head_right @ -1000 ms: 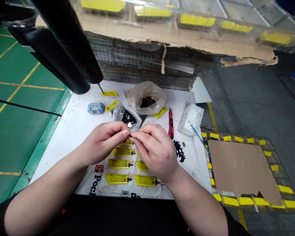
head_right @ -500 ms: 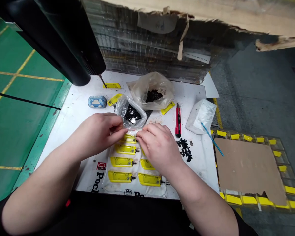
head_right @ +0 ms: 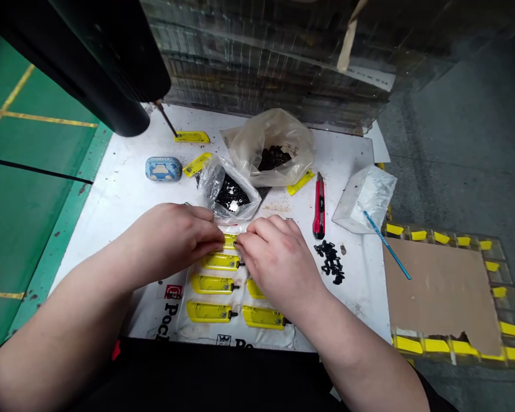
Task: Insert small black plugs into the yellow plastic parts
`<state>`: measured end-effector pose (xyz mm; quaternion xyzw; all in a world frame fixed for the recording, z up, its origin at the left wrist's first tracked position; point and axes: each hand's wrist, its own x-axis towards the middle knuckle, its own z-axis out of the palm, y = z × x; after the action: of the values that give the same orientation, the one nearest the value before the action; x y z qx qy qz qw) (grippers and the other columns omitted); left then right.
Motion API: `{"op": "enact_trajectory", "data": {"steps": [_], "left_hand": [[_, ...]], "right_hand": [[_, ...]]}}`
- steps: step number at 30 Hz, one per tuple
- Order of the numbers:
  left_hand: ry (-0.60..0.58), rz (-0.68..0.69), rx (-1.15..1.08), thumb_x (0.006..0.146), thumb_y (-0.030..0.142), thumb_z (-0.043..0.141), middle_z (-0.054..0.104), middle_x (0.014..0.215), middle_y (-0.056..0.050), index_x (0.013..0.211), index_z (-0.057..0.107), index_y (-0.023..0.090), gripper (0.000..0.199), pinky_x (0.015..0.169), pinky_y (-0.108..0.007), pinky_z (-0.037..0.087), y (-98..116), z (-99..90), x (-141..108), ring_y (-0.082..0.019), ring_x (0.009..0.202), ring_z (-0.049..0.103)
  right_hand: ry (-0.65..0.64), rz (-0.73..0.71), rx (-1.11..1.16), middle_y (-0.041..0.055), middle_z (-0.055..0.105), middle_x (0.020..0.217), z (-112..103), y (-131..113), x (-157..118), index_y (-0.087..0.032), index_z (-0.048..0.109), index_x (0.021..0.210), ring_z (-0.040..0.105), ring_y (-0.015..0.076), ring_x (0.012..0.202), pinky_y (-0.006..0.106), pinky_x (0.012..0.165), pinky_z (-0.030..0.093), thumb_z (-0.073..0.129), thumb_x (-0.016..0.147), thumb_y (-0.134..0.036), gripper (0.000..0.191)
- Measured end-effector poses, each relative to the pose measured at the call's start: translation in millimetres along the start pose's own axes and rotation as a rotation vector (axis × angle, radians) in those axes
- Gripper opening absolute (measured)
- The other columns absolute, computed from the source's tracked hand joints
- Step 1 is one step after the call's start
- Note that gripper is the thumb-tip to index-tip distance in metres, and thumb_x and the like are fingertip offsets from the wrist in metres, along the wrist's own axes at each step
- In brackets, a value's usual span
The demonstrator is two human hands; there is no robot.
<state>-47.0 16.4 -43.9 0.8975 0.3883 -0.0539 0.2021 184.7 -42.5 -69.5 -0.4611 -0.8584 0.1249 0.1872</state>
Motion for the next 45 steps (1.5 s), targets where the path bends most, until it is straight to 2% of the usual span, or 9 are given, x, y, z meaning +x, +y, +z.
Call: {"op": "enact_trajectory", "data": {"steps": [5,11,25,30,38,45], "left_hand": [[0.03,0.015,-0.008,0.101,0.028,0.069,0.073,0.084,-0.002,0.085,0.082,0.025,0.021,0.059,-0.033,0.03,-2.0,11.1,1.5,-0.019,0.071,0.066],[0.082,0.081,-0.036,0.098,0.021,0.071,0.071,0.082,-0.002,0.086,0.081,0.024,0.016,0.059,-0.032,0.032,-2.7,16.5,0.4,-0.018,0.07,0.065],[0.076,0.108,-0.056,0.103,0.025,0.071,0.073,0.084,0.0,0.093,0.083,0.027,0.016,0.061,-0.033,0.036,0.2,8.3,-0.4,-0.018,0.071,0.066],[0.07,0.125,-0.057,0.1,0.023,0.074,0.073,0.084,0.001,0.092,0.084,0.028,0.014,0.06,-0.033,0.036,-1.8,10.1,-1.2,-0.017,0.071,0.068],[0.12,0.168,-0.079,0.104,0.025,0.069,0.076,0.088,0.0,0.105,0.085,0.029,0.016,0.062,-0.029,0.041,-1.7,8.4,-4.1,-0.016,0.074,0.071],[0.076,0.168,-0.107,0.105,0.027,0.07,0.075,0.089,0.001,0.111,0.085,0.032,0.017,0.063,-0.029,0.044,0.2,6.3,-4.8,-0.016,0.076,0.072]], "right_hand": [[-0.008,0.02,-0.001,0.0062,0.071,0.1,2.3,-1.0,-0.2,-0.017,0.08,0.102,0.062,0.0268,0.095,0.043,0.087,0.049,0.072,0.109,-0.02,0.011],[-0.046,0.045,-0.013,0.0069,0.072,0.102,1.4,-1.4,-0.1,-0.019,0.078,0.102,0.061,0.0279,0.097,0.045,0.087,0.049,0.068,0.111,-0.022,0.014],[-0.06,0.061,0.039,0.0078,0.07,0.11,-0.5,0.7,-1.6,-0.017,0.079,0.109,0.062,0.029,0.103,0.047,0.096,0.053,0.072,0.107,-0.019,0.007],[-0.059,0.049,0.085,0.0081,0.07,0.111,2.5,0.6,0.5,-0.02,0.078,0.106,0.061,0.029,0.106,0.047,0.098,0.054,0.068,0.109,-0.019,0.01],[-0.045,0.089,0.111,0.0081,0.07,0.112,-7.4,3.6,-0.6,-0.021,0.077,0.105,0.06,0.0297,0.108,0.047,0.097,0.053,0.07,0.107,-0.018,0.008],[-0.058,0.117,0.08,0.0057,0.071,0.11,-12.0,9.7,-1.2,-0.022,0.079,0.101,0.06,0.0291,0.108,0.045,0.094,0.05,0.076,0.105,-0.018,0.006]]}}
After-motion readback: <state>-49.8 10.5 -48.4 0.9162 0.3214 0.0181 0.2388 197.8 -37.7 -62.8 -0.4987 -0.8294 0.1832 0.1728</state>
